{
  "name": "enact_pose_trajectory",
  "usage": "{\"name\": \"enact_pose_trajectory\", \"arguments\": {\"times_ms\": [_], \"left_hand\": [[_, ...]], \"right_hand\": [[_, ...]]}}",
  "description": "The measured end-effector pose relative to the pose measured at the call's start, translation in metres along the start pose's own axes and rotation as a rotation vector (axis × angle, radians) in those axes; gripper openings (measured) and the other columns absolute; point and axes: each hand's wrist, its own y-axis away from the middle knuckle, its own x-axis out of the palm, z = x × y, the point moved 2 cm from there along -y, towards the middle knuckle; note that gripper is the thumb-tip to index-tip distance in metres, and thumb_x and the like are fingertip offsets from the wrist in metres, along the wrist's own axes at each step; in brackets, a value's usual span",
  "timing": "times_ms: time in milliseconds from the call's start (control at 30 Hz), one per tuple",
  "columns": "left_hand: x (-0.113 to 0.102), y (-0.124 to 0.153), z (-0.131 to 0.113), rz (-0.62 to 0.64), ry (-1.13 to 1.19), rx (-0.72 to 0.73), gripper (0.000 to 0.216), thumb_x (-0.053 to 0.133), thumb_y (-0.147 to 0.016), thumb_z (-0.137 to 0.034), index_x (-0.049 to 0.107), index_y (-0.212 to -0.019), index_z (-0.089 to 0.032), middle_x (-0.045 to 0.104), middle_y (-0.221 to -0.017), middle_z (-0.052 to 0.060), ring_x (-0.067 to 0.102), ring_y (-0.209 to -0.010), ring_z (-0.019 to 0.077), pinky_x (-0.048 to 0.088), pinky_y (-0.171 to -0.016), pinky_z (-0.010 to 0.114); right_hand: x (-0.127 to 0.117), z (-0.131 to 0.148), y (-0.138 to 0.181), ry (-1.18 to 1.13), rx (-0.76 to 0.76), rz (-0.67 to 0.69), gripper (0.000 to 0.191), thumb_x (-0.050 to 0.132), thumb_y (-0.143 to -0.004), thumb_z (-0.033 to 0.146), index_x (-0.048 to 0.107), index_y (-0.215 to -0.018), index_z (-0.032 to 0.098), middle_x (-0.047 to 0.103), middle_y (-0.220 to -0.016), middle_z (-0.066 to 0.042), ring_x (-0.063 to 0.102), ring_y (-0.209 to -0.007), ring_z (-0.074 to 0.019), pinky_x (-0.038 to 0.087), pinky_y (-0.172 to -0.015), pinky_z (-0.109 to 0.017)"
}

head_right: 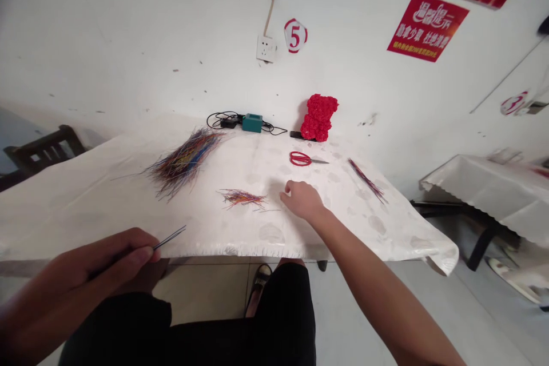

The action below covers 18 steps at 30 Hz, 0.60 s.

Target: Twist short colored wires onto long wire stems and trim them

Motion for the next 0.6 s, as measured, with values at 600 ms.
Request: {"name": "enact_pose_trajectory", "arguments": {"times_ms": [600], "left_hand": [[0.055,-0.106,-0.022,0.045,0.042,0.424,0.025,0.039,-0.099,-0.035,0.054,-0.084,-0.021,0.064,-0.076,-0.001,0.056,-0.07,0.0155,0.039,-0.066,0.027]], "right_hand": [[0.019,0.093,0.028,-0.936,-0.526,0.166,0.04,0.042,-0.1,0.046,0.054,-0.072,0.019,0.059,-0.058,0.002,0.056,-0.059,-0.0132,0.044,-0.065,-0.025]]}}
